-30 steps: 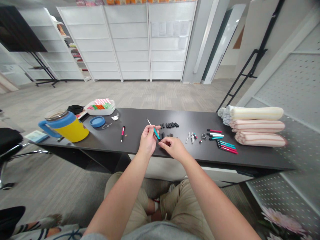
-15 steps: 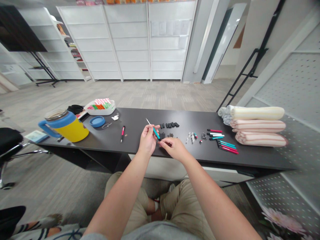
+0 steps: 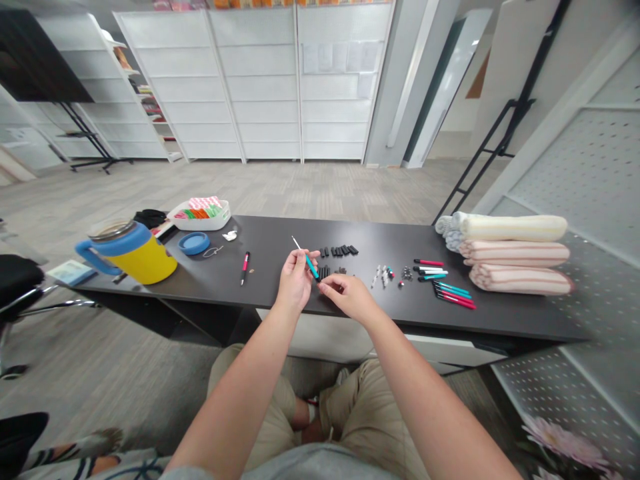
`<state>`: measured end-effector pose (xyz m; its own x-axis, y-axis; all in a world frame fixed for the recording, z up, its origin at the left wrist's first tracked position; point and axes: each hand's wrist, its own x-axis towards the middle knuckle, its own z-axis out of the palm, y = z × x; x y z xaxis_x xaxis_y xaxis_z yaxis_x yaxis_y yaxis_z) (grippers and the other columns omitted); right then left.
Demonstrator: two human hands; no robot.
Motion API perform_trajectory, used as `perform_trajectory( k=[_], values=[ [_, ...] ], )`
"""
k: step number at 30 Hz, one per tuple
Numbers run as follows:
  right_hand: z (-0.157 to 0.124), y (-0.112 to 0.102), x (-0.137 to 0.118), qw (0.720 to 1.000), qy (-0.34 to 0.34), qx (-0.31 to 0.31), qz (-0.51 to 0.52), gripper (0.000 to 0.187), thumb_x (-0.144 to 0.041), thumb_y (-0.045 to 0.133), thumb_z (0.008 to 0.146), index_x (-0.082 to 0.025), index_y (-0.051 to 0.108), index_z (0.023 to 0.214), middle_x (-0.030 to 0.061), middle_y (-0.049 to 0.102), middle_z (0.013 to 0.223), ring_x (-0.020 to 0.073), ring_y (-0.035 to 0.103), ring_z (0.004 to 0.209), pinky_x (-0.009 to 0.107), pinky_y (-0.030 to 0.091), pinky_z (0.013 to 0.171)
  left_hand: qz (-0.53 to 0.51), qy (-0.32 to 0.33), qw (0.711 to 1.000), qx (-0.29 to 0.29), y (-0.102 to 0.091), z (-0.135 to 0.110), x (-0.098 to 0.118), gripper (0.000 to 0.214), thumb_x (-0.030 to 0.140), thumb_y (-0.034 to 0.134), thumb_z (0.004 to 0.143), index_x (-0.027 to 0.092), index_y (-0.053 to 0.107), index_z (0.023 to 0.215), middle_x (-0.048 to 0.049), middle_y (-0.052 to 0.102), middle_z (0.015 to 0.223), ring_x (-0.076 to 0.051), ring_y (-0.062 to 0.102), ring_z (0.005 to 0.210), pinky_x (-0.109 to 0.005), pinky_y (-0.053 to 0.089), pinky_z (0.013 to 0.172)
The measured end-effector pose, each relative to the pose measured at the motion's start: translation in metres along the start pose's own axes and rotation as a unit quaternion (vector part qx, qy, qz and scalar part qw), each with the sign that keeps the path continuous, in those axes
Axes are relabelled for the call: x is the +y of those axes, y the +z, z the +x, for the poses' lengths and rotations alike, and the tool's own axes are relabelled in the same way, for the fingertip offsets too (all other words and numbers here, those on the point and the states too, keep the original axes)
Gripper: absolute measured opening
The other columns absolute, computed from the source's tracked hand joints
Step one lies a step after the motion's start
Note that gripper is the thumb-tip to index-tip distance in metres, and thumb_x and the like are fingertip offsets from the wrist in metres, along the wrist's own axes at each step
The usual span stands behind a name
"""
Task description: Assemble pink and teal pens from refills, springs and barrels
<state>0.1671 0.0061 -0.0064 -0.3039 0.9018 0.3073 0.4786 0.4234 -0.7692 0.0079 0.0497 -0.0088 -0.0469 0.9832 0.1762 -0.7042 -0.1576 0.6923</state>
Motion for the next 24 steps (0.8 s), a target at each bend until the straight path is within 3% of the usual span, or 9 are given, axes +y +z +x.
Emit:
perform_trajectory(
  k=[4, 6, 8, 13, 16, 21, 24],
  values=[
    [-0.004, -0.002, 0.004, 0.991, 0.062, 0.119, 0.017, 0.031, -0.046, 0.053, 0.102, -0.022, 0.073, 0.099, 0.0022, 0.075, 0.082, 0.0184, 0.066, 0.072, 0.028, 0.047, 0.068, 0.036, 0.022, 0.999, -0.007, -0.002, 0.0, 0.002, 0.036, 0.05, 0.078, 0.09, 0.02, 0.06, 0.1, -0.0058, 0.077, 0.091, -0.012, 0.065, 0.071, -0.022, 0.05, 0.066],
    [-0.009, -0.005, 0.007, 0.977, 0.088, 0.193, -0.024, 0.034, -0.045, 0.048, 0.104, -0.021, 0.072, 0.102, 0.0048, 0.076, 0.087, 0.0203, 0.067, 0.076, 0.031, 0.048, 0.073, 0.073, 0.03, 0.997, -0.014, -0.003, -0.002, 0.007, 0.036, 0.051, 0.074, 0.092, 0.02, 0.06, 0.101, -0.0054, 0.076, 0.088, -0.012, 0.065, 0.071, -0.022, 0.051, 0.068],
    [-0.015, -0.009, 0.012, 0.965, 0.102, 0.222, -0.1, 0.034, -0.042, 0.046, 0.104, -0.02, 0.072, 0.107, 0.0079, 0.077, 0.094, 0.0223, 0.067, 0.079, 0.034, 0.049, 0.079, 0.134, 0.043, 0.99, -0.029, -0.005, -0.004, 0.013, 0.035, 0.052, 0.071, 0.094, 0.019, 0.061, 0.101, -0.0046, 0.075, 0.084, -0.013, 0.066, 0.071, -0.024, 0.052, 0.07],
    [-0.028, -0.02, 0.021, 0.937, 0.126, 0.164, -0.283, 0.036, -0.032, 0.051, 0.101, -0.015, 0.07, 0.126, 0.0151, 0.075, 0.111, 0.0284, 0.068, 0.103, 0.038, 0.049, 0.092, 0.283, 0.084, 0.95, -0.101, -0.011, -0.006, 0.022, 0.034, 0.052, 0.067, 0.097, 0.019, 0.063, 0.104, -0.001, 0.066, 0.072, -0.014, 0.061, 0.066, -0.025, 0.05, 0.068],
    [-0.026, -0.021, 0.021, 0.921, 0.158, 0.123, -0.335, 0.038, -0.033, 0.055, 0.101, -0.013, 0.069, 0.13, 0.0174, 0.074, 0.114, 0.0299, 0.069, 0.104, 0.038, 0.049, 0.09, 0.328, 0.1, 0.932, -0.122, -0.013, -0.006, 0.021, 0.033, 0.049, 0.062, 0.1, 0.019, 0.062, 0.111, 0.0001, 0.064, 0.07, -0.013, 0.06, 0.065, -0.025, 0.047, 0.066],
    [-0.016, -0.017, 0.016, 0.904, 0.186, 0.099, -0.372, 0.035, -0.038, 0.057, 0.103, -0.015, 0.072, 0.125, 0.0186, 0.074, 0.114, 0.0299, 0.071, 0.097, 0.037, 0.049, 0.082, 0.387, 0.067, 0.909, -0.136, -0.012, -0.011, 0.024, 0.034, 0.041, 0.068, 0.096, 0.019, 0.064, 0.122, -0.0036, 0.075, 0.081, -0.017, 0.067, 0.074, -0.027, 0.049, 0.075],
    [-0.014, -0.015, 0.015, 0.901, 0.192, 0.103, -0.376, 0.03, -0.038, 0.058, 0.103, -0.017, 0.075, 0.116, 0.018, 0.074, 0.109, 0.0286, 0.071, 0.093, 0.036, 0.048, 0.079, 0.444, 0.069, 0.88, -0.152, -0.011, -0.013, 0.032, 0.029, 0.038, 0.07, 0.095, 0.022, 0.069, 0.119, -0.0051, 0.079, 0.09, -0.02, 0.071, 0.084, -0.028, 0.049, 0.078]
  ],
)
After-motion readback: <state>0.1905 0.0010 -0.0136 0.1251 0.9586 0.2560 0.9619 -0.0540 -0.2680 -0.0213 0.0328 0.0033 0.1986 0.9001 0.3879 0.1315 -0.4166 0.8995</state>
